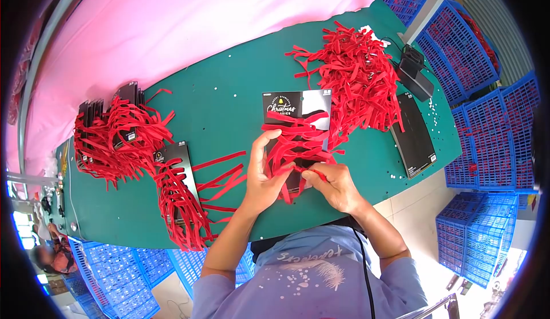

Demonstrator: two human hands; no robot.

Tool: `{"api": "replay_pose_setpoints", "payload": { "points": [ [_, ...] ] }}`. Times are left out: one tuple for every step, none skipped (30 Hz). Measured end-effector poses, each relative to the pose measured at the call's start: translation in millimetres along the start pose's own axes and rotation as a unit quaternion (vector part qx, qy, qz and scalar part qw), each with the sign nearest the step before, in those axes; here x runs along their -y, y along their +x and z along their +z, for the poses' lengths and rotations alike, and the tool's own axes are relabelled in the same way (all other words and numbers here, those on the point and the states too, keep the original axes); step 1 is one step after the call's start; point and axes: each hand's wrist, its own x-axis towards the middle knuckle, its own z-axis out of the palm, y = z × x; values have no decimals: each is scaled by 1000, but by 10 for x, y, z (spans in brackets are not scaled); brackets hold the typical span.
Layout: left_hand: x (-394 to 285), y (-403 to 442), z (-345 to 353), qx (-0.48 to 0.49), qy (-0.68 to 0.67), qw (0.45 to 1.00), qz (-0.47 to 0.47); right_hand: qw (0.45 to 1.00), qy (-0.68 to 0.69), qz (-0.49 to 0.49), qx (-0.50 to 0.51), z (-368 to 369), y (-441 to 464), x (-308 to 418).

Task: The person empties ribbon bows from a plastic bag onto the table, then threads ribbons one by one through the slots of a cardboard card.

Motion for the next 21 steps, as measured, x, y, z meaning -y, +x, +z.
{"api": "replay_pose_setpoints", "payload": {
  "points": [
    [26,1,-16,3,19,1000,4,1000,18,23,7,-15,3,-34],
    [35,2,-20,-3,15,1000,-3,998,36,47,14,-31,8,-51],
    [39,-1,-26,-9,13,1000,-10,999,35,36,18,-43,9,-46],
    [39,-3,-27,-15,11,1000,-18,999,35,25,21,-48,4,-41],
    [32,-5,-13,-22,-17,999,-33,999,34,15,24,-52,-1,-38],
    [18,-7,9,-29,-46,997,-48,1000,11,-4,25,-52,-5,-49],
    [3,-7,26,-36,-74,995,-63,999,-12,-22,26,-47,-12,-71],
    [-15,2,32,-41,-82,993,-68,998,-35,-41,27,-48,-17,-83],
    [-34,8,36,-47,-90,992,-73,998,-35,-45,26,-55,-26,-84],
    [-47,6,37,-53,-98,991,-79,998,-35,-49,26,-59,-39,-83],
    [-27,2,30,-50,-104,990,-80,998,-35,-54,25,-62,-39,-79],
    [7,4,24,-47,-110,990,-81,997,-32,-59,27,-72,-26,-64],
    [24,3,26,-44,-117,989,-83,997,-28,-63,28,-85,-19,-39],
    [22,-3,27,-38,-102,991,-72,997,-24,-65,30,-93,-19,-21],
    [-19,5,32,-32,-87,994,-61,998,-21,-59,26,-88,-17,-9],
    [-39,9,34,-25,-72,996,-49,998,-17,-53,23,-76,-7,4],
    [-33,7,34,-27,-65,996,-49,999,-14,-48,20,-69,-2,10],
    [-25,5,33,-29,-58,997,-47,999,-8,-46,15,-58,-4,-3],
    [-19,5,34,-31,-50,997,-46,999,-2,-45,12,-45,-6,-28],
    [-17,2,33,-28,-52,997,-48,999,4,-44,8,-38,-10,-42],
    [-17,1,30,-25,-53,997,-51,999,-4,-43,8,-45,-12,-34]
  ]
}}
